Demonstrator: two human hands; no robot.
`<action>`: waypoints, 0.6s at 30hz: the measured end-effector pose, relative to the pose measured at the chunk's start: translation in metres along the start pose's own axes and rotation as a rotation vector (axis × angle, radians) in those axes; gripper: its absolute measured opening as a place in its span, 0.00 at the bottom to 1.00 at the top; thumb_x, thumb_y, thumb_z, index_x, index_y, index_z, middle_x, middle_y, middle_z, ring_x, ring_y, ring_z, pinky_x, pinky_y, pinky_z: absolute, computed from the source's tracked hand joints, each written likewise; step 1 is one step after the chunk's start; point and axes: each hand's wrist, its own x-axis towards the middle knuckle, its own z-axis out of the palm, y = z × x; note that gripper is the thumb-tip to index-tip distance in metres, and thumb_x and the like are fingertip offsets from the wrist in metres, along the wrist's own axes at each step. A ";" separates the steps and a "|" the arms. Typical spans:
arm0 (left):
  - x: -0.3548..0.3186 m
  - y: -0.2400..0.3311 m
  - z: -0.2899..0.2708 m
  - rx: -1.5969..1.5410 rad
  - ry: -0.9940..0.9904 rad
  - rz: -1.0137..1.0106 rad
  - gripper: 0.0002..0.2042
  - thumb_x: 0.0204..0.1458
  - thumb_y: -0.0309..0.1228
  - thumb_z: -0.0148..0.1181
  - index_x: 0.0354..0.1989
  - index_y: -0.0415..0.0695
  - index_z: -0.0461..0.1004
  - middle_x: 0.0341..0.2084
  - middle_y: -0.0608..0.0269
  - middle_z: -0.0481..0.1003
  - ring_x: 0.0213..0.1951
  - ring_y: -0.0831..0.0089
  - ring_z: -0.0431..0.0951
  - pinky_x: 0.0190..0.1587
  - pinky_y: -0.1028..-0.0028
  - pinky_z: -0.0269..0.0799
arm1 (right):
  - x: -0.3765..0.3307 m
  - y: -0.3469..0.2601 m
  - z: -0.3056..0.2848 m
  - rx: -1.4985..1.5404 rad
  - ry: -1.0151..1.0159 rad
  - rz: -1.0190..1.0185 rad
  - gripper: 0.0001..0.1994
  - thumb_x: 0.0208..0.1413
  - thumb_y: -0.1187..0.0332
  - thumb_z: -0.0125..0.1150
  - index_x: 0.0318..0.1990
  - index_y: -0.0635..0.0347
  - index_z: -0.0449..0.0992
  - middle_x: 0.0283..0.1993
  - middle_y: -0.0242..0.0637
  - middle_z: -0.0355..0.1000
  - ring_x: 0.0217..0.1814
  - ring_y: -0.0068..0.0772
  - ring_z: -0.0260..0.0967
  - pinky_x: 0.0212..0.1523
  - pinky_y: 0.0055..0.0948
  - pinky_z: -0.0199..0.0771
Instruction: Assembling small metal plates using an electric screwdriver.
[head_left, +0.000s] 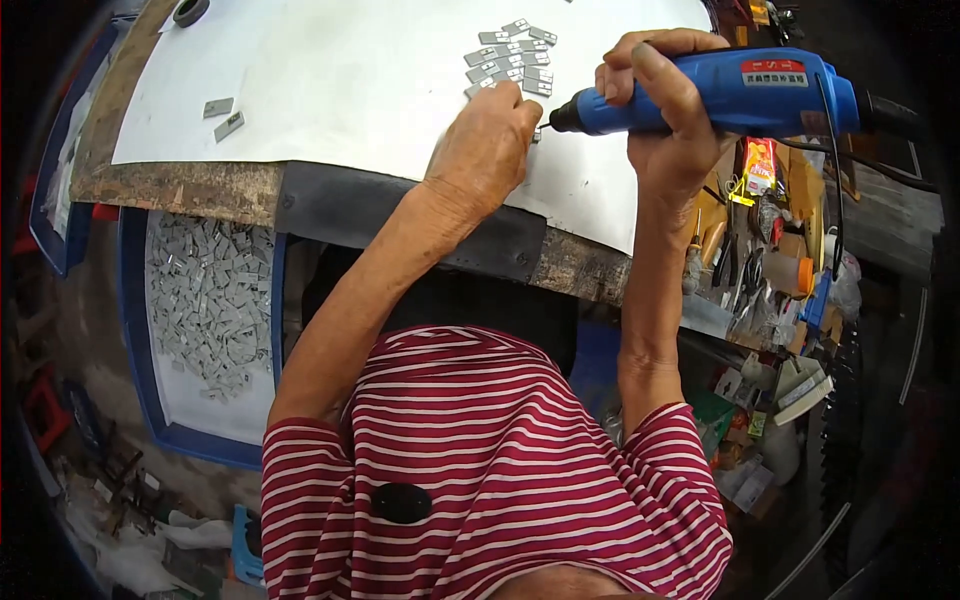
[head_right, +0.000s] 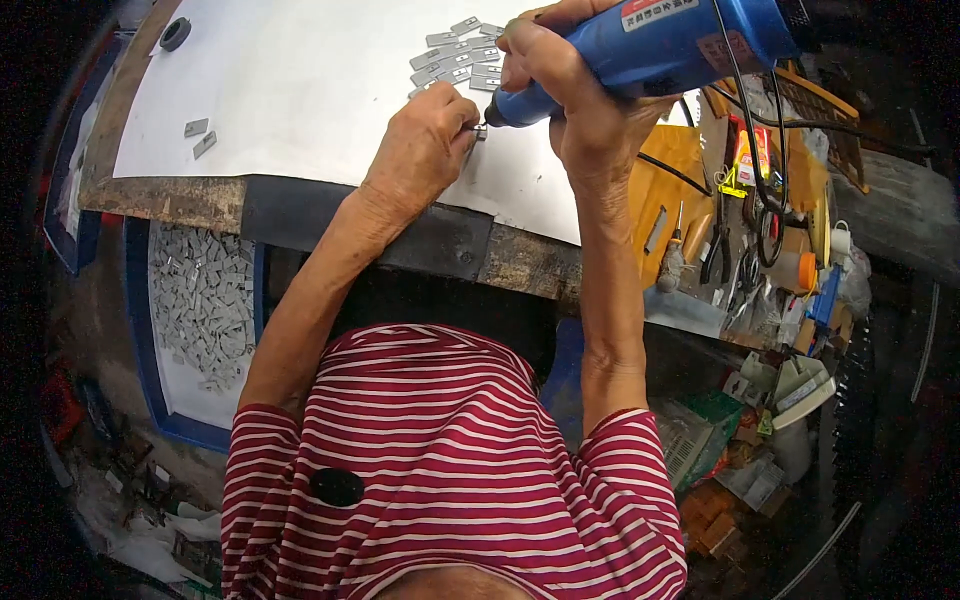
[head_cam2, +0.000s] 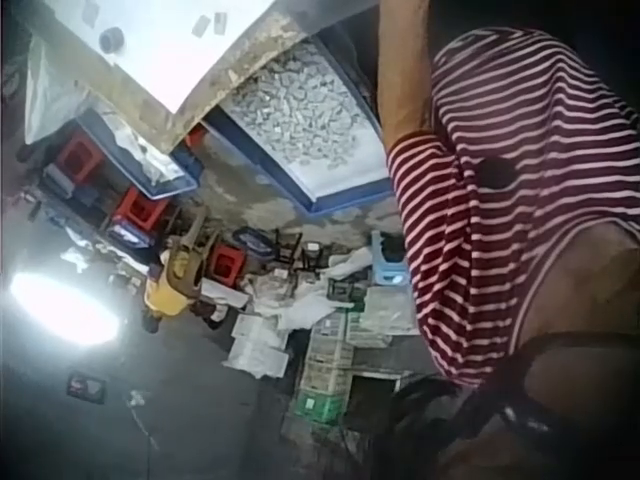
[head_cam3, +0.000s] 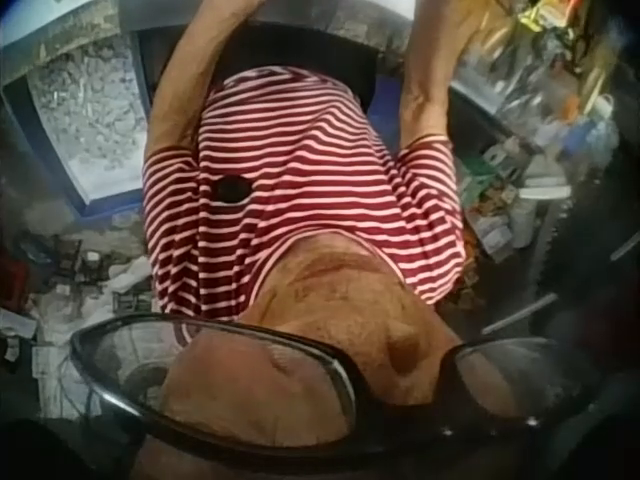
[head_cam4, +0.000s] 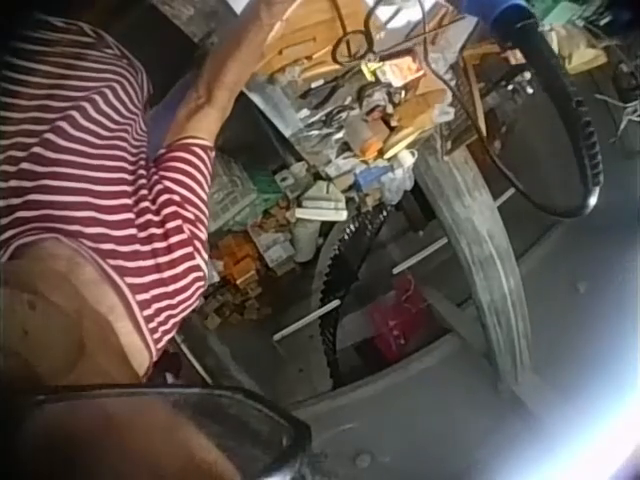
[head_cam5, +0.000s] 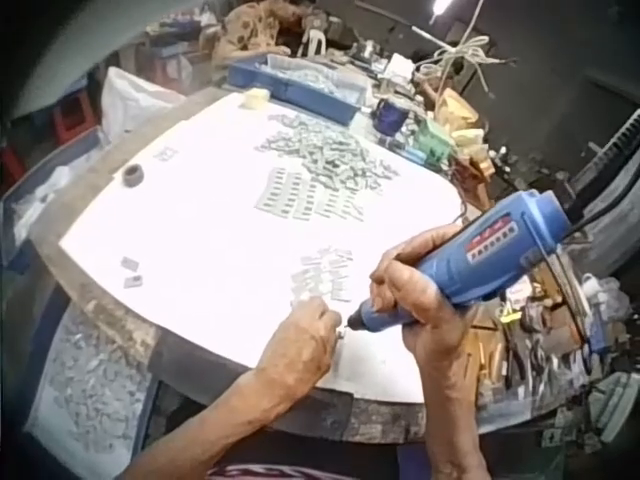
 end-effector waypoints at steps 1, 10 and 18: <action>0.000 0.000 0.000 0.007 -0.002 0.000 0.05 0.39 0.20 0.58 0.27 0.37 0.70 0.26 0.57 0.67 0.31 0.61 0.71 0.35 0.68 0.69 | 0.000 0.000 0.001 0.000 0.000 0.002 0.06 0.43 0.79 0.51 0.32 0.70 0.68 0.26 0.48 0.68 0.20 0.27 0.62 0.27 0.31 0.65; 0.001 -0.001 0.001 -0.003 0.000 -0.005 0.05 0.39 0.20 0.58 0.26 0.37 0.70 0.26 0.57 0.67 0.31 0.60 0.71 0.35 0.67 0.69 | -0.002 0.003 0.000 0.033 0.029 0.062 0.06 0.43 0.79 0.51 0.32 0.70 0.68 0.26 0.49 0.68 0.20 0.27 0.63 0.27 0.31 0.66; 0.000 -0.001 0.001 0.002 -0.006 -0.009 0.05 0.39 0.20 0.58 0.26 0.37 0.70 0.26 0.56 0.67 0.30 0.60 0.70 0.35 0.67 0.69 | -0.001 0.002 0.006 0.009 0.047 0.003 0.06 0.42 0.80 0.51 0.31 0.71 0.69 0.25 0.49 0.69 0.19 0.27 0.64 0.25 0.30 0.67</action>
